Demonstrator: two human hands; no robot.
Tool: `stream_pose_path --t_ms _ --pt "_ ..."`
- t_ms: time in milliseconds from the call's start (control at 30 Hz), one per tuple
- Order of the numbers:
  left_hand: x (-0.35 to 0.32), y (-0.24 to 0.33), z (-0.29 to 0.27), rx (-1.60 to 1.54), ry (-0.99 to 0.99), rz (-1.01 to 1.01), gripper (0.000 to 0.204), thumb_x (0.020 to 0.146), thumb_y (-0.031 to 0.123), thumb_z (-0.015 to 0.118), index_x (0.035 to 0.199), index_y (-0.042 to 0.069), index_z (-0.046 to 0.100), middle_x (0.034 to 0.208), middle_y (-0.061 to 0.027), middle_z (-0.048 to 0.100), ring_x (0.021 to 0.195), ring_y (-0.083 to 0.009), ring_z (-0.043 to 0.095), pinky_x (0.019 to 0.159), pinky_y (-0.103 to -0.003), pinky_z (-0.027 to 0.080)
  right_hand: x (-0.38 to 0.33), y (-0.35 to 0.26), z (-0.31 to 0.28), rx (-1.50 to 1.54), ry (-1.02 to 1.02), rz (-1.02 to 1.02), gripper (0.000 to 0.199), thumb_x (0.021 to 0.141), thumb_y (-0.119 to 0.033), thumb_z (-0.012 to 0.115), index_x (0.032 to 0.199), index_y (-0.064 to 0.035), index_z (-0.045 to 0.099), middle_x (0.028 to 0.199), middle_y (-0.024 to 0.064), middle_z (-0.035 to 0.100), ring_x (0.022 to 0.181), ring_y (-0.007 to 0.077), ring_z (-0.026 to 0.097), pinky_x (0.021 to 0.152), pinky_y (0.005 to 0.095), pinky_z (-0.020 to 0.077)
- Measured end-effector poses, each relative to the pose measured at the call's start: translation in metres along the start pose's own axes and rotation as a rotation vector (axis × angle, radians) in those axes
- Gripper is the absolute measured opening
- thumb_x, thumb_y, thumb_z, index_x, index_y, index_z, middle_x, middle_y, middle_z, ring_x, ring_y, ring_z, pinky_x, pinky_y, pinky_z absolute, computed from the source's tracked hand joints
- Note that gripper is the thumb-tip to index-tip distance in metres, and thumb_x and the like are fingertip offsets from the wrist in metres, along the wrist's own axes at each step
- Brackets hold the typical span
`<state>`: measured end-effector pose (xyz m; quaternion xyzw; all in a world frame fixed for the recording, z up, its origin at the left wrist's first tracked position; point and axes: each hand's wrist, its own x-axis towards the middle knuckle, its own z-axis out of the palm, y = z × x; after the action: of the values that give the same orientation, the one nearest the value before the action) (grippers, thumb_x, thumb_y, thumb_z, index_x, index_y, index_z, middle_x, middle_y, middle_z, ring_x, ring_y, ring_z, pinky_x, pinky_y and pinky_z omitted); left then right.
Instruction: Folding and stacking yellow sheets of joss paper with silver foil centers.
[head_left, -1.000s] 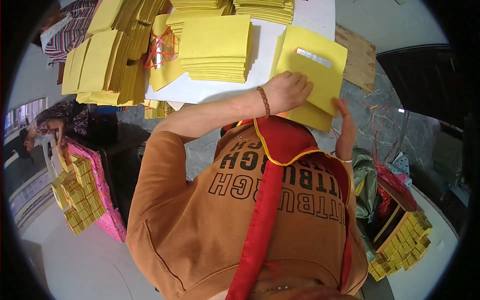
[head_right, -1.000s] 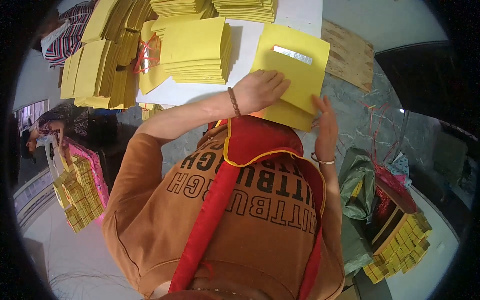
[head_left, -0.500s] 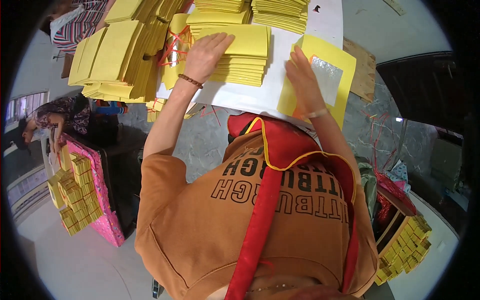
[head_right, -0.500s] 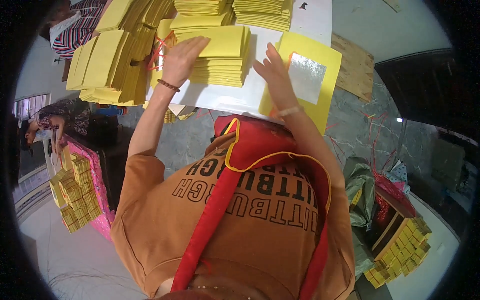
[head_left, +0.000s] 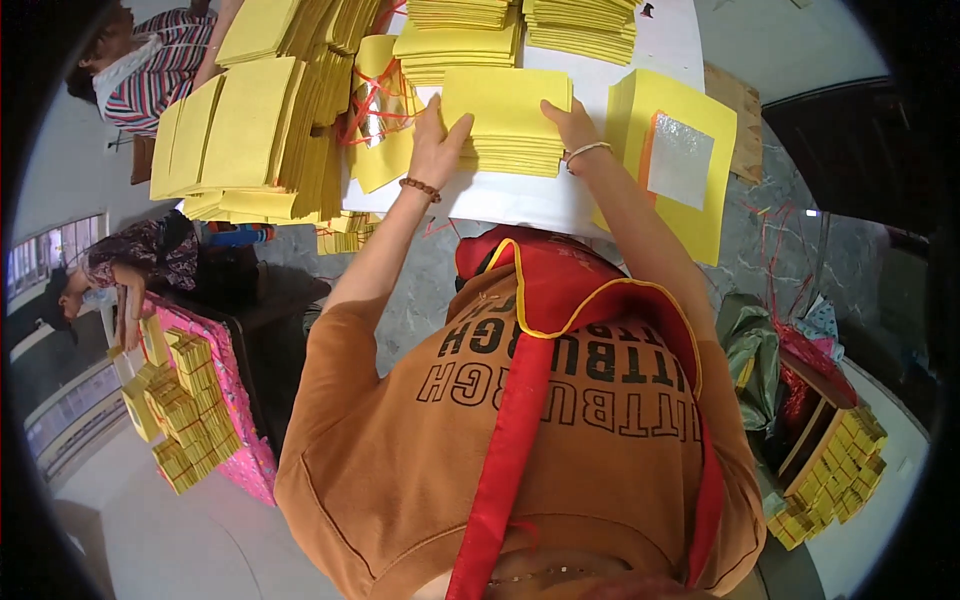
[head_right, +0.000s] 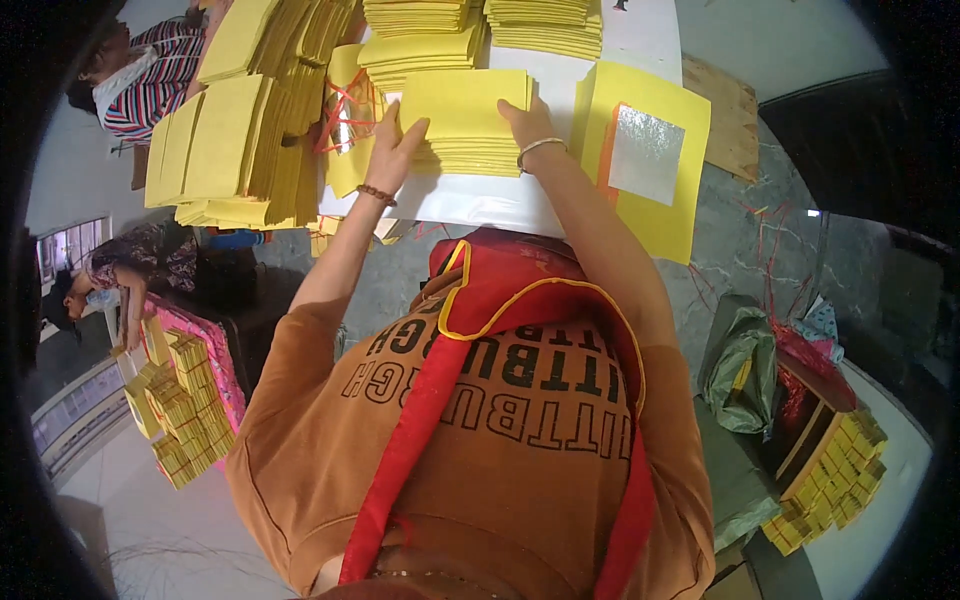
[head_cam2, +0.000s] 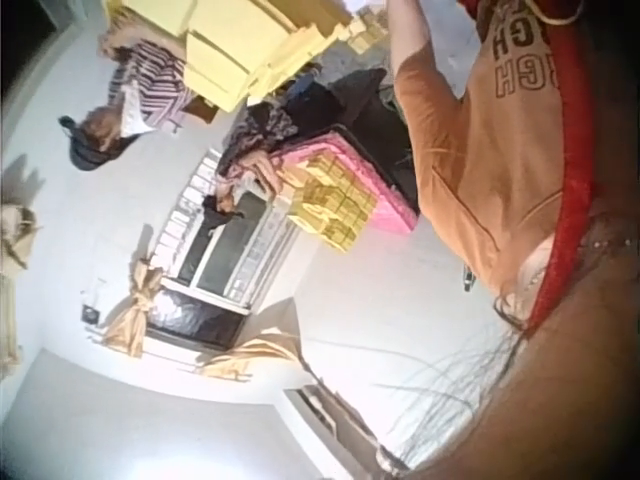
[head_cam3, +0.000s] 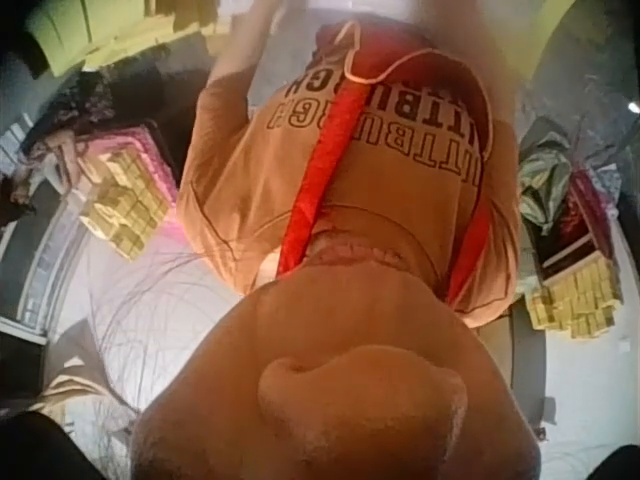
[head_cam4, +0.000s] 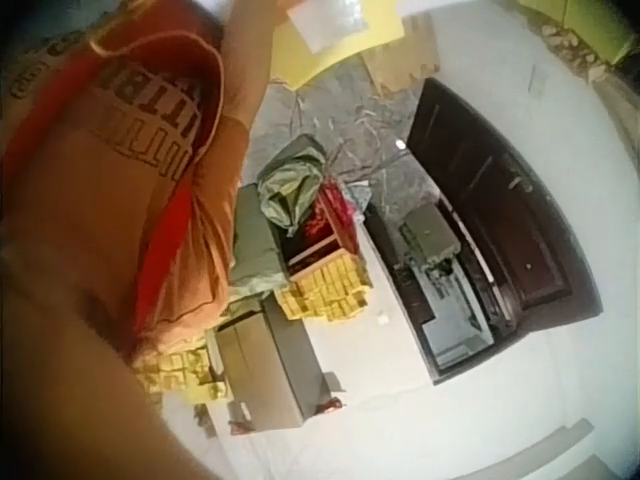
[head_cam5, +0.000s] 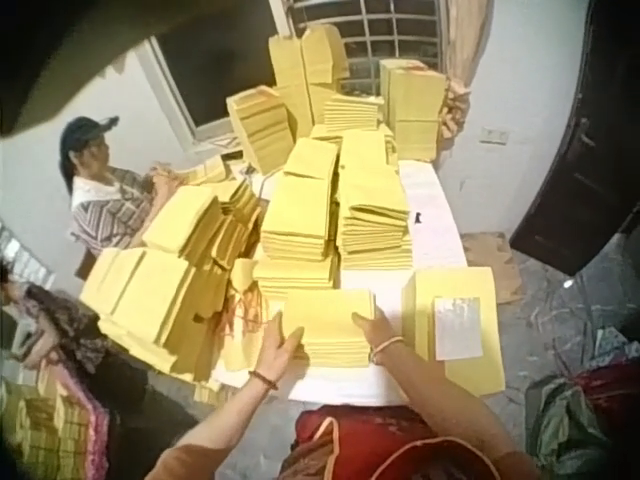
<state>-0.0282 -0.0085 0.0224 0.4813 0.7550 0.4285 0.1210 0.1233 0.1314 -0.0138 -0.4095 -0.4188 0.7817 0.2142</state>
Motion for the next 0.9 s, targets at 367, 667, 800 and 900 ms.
stream_pose_path --t_ms 367,667,800,900 --pt "0.014 -0.029 -0.002 -0.311 -0.298 -0.695 0.092 0.068 0.053 0.067 0.121 -0.016 0.037 0.109 -0.0230 0.055 0.105 -0.0261 0.053 0.090 -0.032 0.040 -0.003 0.018 0.004 0.045 0.248 -0.058 0.049 0.077 -0.019 0.065 0.118 0.0006 0.047 0.107 0.0128 0.057 0.093 0.0231 0.057 0.079 0.0336 0.0458" --pt "0.027 -0.021 -0.016 -0.690 -0.607 -0.670 0.061 0.074 0.029 0.070 0.118 -0.004 0.045 0.107 -0.0130 0.059 0.093 -0.0186 0.059 0.077 -0.028 0.047 -0.033 0.015 0.008 0.141 0.226 -0.100 0.053 0.079 -0.019 0.066 0.123 0.0015 0.045 0.107 0.0103 0.057 0.092 0.0192 0.056 0.078 0.0294 0.0460" --pt "0.015 -0.031 -0.020 -0.780 -0.504 -0.572 0.056 0.072 0.013 0.069 0.118 -0.006 0.044 0.109 -0.0130 0.057 0.101 -0.0195 0.056 0.088 -0.031 0.043 -0.049 0.032 0.021 0.148 0.259 -0.220 0.056 0.079 -0.019 0.065 0.125 0.0010 0.042 0.112 0.0101 0.054 0.097 0.0176 0.054 0.081 0.0292 0.0446" --pt "0.007 -0.035 -0.020 -0.852 -0.432 -0.405 0.067 0.066 0.014 0.075 0.117 -0.009 0.037 0.115 -0.0180 0.051 0.102 -0.0193 0.053 0.089 -0.031 0.042 -0.058 0.046 0.019 0.091 0.200 -0.359 0.072 0.078 -0.017 0.065 0.136 -0.0013 0.026 0.123 0.0104 0.046 0.109 0.0177 0.047 0.090 0.0290 0.0406"
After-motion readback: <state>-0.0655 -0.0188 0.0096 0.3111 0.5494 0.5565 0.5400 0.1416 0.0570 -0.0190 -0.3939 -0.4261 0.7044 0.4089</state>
